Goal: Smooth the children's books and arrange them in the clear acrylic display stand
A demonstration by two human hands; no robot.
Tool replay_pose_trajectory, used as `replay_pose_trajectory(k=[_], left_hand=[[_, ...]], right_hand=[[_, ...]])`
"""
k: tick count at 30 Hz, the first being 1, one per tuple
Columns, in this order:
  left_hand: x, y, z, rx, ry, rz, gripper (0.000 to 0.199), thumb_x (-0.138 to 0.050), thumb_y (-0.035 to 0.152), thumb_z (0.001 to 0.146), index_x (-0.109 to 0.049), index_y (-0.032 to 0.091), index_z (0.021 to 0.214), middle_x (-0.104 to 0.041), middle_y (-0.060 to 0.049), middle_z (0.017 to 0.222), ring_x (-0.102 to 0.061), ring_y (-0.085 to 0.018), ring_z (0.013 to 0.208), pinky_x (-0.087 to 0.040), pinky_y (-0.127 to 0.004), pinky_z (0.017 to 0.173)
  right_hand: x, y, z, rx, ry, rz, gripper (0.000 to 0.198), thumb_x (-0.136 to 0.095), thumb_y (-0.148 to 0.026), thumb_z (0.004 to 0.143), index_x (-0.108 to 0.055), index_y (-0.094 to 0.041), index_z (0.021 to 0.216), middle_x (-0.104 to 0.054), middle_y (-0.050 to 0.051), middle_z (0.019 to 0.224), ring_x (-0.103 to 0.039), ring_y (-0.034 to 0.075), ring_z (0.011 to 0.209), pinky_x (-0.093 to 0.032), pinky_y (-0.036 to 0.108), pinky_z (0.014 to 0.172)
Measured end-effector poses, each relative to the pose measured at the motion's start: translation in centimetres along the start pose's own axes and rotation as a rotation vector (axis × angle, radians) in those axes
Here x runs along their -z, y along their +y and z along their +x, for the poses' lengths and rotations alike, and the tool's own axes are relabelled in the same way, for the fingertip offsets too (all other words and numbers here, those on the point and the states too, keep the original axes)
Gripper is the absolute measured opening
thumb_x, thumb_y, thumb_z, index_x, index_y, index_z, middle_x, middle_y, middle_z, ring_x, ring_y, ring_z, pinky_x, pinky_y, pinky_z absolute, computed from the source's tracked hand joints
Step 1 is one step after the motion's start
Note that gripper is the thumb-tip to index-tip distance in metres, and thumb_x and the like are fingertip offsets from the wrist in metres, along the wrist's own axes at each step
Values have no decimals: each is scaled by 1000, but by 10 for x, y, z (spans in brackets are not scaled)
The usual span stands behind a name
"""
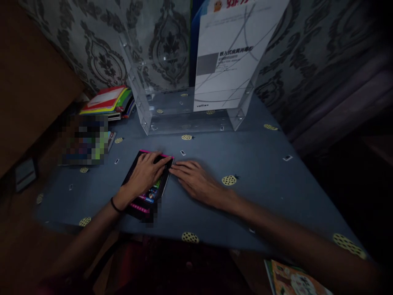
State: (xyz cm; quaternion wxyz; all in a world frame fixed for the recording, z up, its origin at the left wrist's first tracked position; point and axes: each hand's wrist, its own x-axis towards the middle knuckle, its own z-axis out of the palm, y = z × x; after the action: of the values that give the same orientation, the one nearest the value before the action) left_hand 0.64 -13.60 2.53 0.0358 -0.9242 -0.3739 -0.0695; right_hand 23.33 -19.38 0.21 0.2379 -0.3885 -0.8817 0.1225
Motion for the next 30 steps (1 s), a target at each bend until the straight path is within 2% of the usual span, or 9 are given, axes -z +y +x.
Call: replay_pose_trajectory(k=[7,11,15,19,22,26,30], left_hand=[[4,-6,2,-61,-16,36,42,-41,27,104,-54,32,144,-57,-13,135,-53,-29,121,-42,-50,101],[8,-3,2,-52,-46,72,44,-42,27,104,-51,34,146,-57,-12,135,-53,-30,120,-42,-51,99],[11,-1,1,-52,-57,86,46,-42,26,104,-48,36,148,-56,-11,136,-53,-30,119,-41,-51,100],[11,-1,2,-29,-51,89,46,-41,28,104,-48,37,148,-57,-10,135,-53,-29,119,-41,-48,100],[10,-1,3,-11,-47,110,44,-42,28,104,-50,36,147,-58,-9,133,-53,-28,118,-42,-47,99],[10,-1,4,14,-47,124,45,-42,29,104,-50,35,147,-59,-10,131,-55,-29,115,-44,-47,96],[10,-2,5,55,-51,151,44,-42,30,103,-51,34,146,-60,-11,129,-54,-30,114,-45,-47,93]], right_hand=[[2,-9,1,18,-21,-93,38,-46,-13,100,-60,-15,135,-62,16,138,-51,29,131,-46,54,105],[2,-32,0,36,-49,-146,37,-51,-10,96,-62,-16,130,-64,17,122,-56,29,114,-52,49,94],[0,-53,-5,190,-56,-69,32,-53,-18,97,-62,-16,128,-64,15,111,-55,26,103,-52,45,90],[-6,-65,-9,366,-64,-10,25,-55,-24,99,-64,-15,121,-65,14,121,-54,25,111,-47,43,96],[-11,-70,-10,438,-81,-34,27,-52,-20,101,-62,-15,126,-65,14,126,-54,24,116,-46,41,94],[-15,-71,-9,425,-89,-57,26,-53,-18,101,-63,-18,125,-66,13,123,-56,24,115,-45,41,92],[-17,-69,-6,383,-65,-46,20,-56,-23,100,-66,-16,117,-69,11,114,-58,25,107,-46,40,86]])
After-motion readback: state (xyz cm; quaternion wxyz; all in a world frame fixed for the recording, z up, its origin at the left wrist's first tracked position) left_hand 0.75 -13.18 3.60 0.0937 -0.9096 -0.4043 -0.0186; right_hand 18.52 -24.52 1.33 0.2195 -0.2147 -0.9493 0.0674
